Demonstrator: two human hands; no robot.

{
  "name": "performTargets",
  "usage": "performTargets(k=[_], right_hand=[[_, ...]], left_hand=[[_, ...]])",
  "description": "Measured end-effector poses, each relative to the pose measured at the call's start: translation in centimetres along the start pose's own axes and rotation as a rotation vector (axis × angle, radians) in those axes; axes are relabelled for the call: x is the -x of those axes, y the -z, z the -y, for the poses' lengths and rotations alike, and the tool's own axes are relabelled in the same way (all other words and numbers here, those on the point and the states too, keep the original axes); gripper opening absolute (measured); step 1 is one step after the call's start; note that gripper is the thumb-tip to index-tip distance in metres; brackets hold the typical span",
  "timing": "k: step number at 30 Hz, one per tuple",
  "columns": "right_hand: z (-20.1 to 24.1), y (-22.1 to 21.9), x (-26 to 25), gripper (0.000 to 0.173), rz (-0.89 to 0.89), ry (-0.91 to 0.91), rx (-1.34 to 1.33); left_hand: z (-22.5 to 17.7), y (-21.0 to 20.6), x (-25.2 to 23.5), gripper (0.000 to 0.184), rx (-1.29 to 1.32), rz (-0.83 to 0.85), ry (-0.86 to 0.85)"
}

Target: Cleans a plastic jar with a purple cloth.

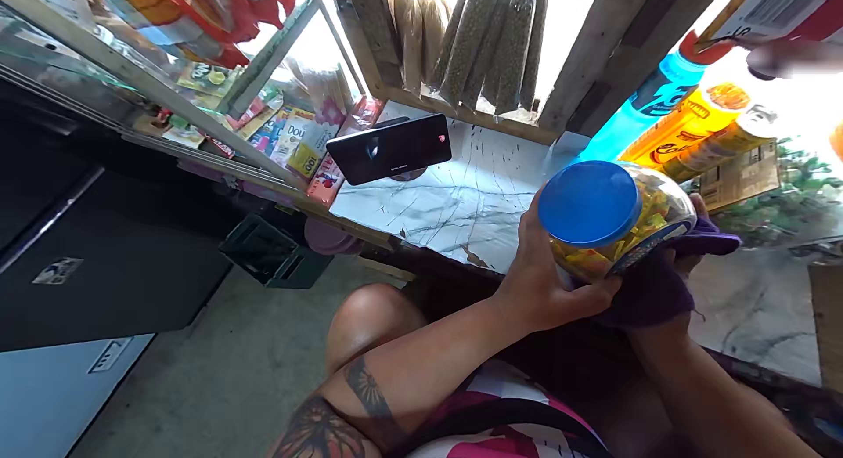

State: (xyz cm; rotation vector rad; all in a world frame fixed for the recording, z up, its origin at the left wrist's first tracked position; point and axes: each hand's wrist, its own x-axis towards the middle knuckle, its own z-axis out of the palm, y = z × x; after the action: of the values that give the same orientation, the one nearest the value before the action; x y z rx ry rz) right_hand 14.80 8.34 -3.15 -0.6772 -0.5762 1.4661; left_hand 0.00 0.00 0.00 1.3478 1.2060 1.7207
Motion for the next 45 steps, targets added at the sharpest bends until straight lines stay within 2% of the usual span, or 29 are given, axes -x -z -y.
performTargets(k=[2,4,5,6,7,8,10,13,17,20,22,29,34,41,45], right_hand=[[2.1,-1.7,2.6,0.034,0.286,-0.078,0.154],[2.9,-2.4,3.1,0.027,0.54,-0.045,0.223],[2.6,-1.7,2.6,0.027,0.638,0.115,0.353],[2.5,-1.0,2.3,0.047,0.68,0.267,0.526],[2.6,-0.7,2.1,0.069,0.684,0.358,0.66],[2.8,-0.8,2.1,0.081,0.665,0.4,0.746],[3.3,-1.5,2.3,0.084,0.65,0.443,0.811],[3.7,-1.5,2.1,0.082,0.651,0.489,0.847],[3.0,-0.1,0.7,0.069,0.675,0.504,0.708],[2.7,-1.2,1.0,0.05,0.6,0.303,0.337],[3.0,-1.9,1.4,0.045,0.531,0.204,0.246],[4.4,-2.1,0.3,0.034,0.48,0.014,0.301],[5.4,-2.3,0.1,0.034,0.448,0.032,0.42],[6.1,-1.9,-0.9,0.031,0.484,-0.028,0.424],[7.0,-1.5,-1.6,0.031,0.475,-0.042,0.567]], left_hand=[[0.0,0.0,0.0,0.11,-0.039,0.012,0.002],[0.0,-0.1,0.1,0.11,-0.099,0.023,0.009],[0.0,-0.1,0.1,0.109,-0.128,0.027,0.009],[0.0,-0.2,0.2,0.109,-0.154,0.027,0.003],[0.0,-0.3,0.2,0.109,-0.181,0.026,-0.009],[-0.1,-0.3,0.3,0.109,-0.204,0.027,-0.026],[-0.1,-0.5,0.3,0.108,-0.239,0.033,-0.062],[-0.5,-0.5,0.4,0.107,-0.285,0.049,-0.089],[-0.7,-0.8,0.6,0.104,-0.314,0.044,-0.149],[-0.4,-1.2,0.8,0.101,-0.376,0.023,-0.227],[-0.3,-1.2,0.9,0.098,-0.416,0.02,-0.264],[-0.1,-1.0,0.9,0.078,-0.532,0.074,-0.34],[-0.2,-0.8,0.8,0.061,-0.625,0.124,-0.427],[-0.2,-0.5,0.5,0.058,-0.632,0.211,-0.454],[-0.2,-0.4,0.5,0.062,-0.645,0.272,-0.484]])
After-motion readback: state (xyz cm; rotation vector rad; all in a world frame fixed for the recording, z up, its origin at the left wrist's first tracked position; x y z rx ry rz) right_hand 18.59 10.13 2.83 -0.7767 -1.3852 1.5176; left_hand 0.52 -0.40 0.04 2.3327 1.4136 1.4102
